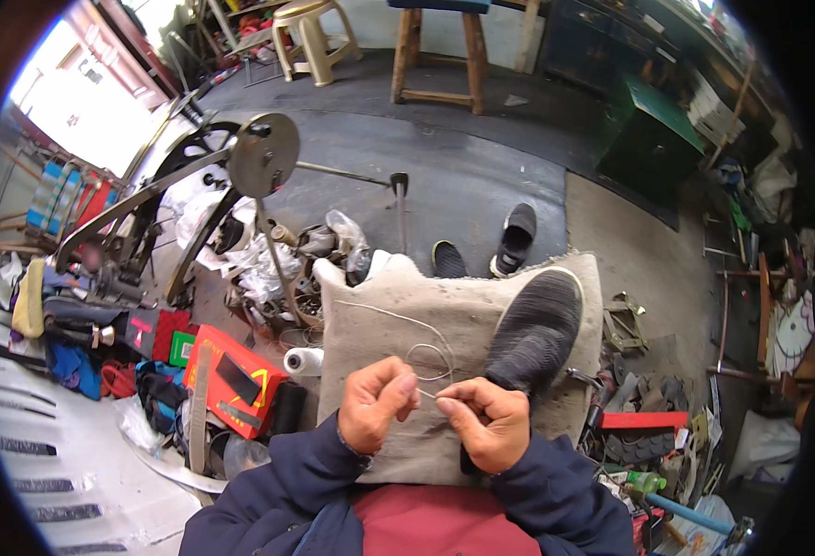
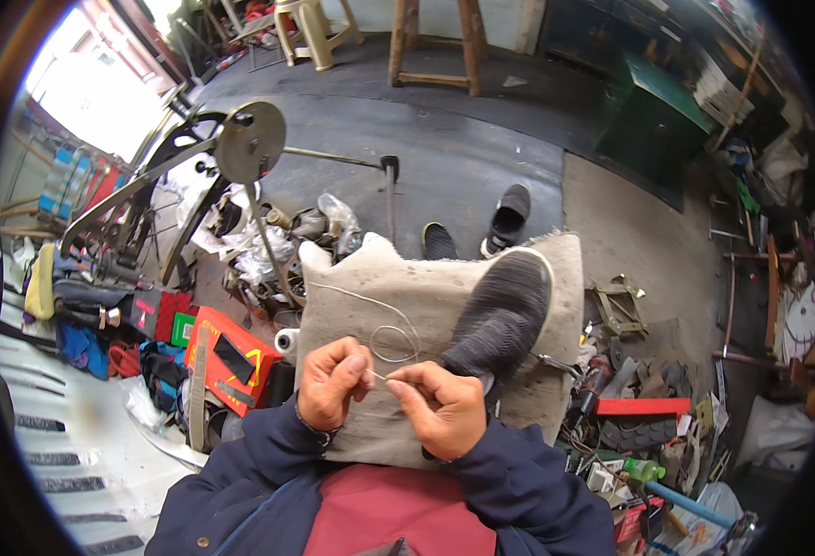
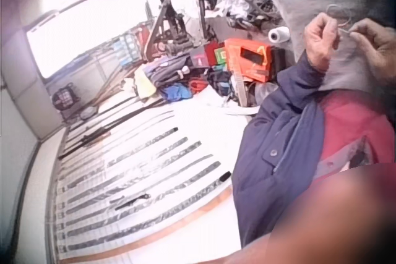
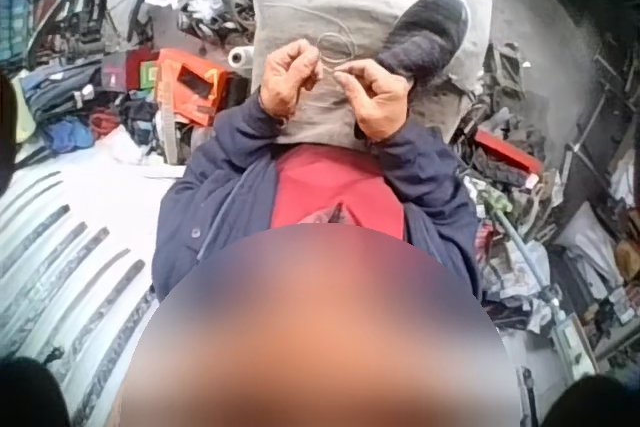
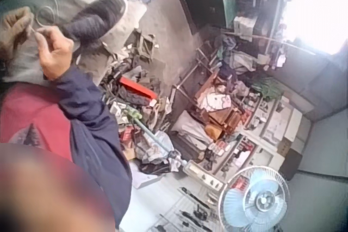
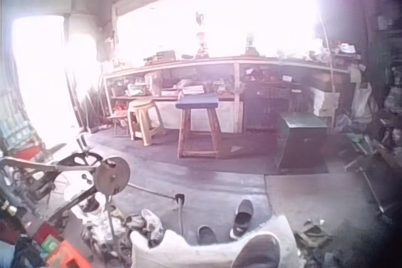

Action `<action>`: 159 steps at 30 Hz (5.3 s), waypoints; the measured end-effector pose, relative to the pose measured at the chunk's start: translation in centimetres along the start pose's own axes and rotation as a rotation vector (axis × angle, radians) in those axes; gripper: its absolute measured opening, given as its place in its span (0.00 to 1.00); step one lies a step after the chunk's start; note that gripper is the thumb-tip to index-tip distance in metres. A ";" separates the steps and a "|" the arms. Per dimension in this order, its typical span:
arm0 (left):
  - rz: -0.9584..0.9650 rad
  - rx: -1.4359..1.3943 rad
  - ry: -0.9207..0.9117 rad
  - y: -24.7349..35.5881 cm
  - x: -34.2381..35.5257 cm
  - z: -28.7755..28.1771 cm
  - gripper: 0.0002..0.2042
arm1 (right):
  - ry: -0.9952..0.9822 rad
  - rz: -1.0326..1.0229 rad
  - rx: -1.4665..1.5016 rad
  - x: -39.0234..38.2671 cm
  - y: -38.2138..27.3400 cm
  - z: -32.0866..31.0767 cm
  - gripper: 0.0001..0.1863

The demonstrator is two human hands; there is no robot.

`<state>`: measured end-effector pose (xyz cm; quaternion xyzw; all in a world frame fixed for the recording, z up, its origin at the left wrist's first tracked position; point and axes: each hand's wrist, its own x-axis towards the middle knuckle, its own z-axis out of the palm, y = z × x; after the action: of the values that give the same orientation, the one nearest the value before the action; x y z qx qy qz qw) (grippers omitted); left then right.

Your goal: The person hand-sews a black shoe to its sole using a curved needle and white thread. They repeatedly pull the thread through the shoe's edge, tighten stitches, and rotate the shoe to access different sections. The person finishes by cutting the thread with scissors.

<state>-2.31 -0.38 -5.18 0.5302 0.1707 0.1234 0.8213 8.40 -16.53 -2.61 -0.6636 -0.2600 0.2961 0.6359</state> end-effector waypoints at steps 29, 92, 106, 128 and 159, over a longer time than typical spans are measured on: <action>0.194 0.665 -0.049 3.3 -0.5 1.2 0.03 | 0.401 -0.206 0.799 0.1 -2.2 -7.9 0.04; -0.058 0.361 -0.153 -0.6 -0.8 8.2 0.05 | 0.647 -0.169 0.144 -3.6 2.8 -13.3 0.09; -0.144 0.186 -0.263 -2.5 4.4 8.5 0.24 | 0.236 -0.370 -0.757 -0.8 3.0 -13.0 0.14; 0.125 0.244 -0.323 -2.8 6.3 4.6 0.25 | 0.123 -0.123 -0.550 1.0 0.6 -9.6 0.11; 0.250 0.396 -0.117 -3.3 7.3 6.0 0.16 | 0.212 0.038 -0.938 2.7 7.0 -13.1 0.33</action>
<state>6.85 -3.90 -7.05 0.7041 0.0767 0.1573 0.6882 19.46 -24.02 -9.58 -0.9101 -0.2871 0.0890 0.2853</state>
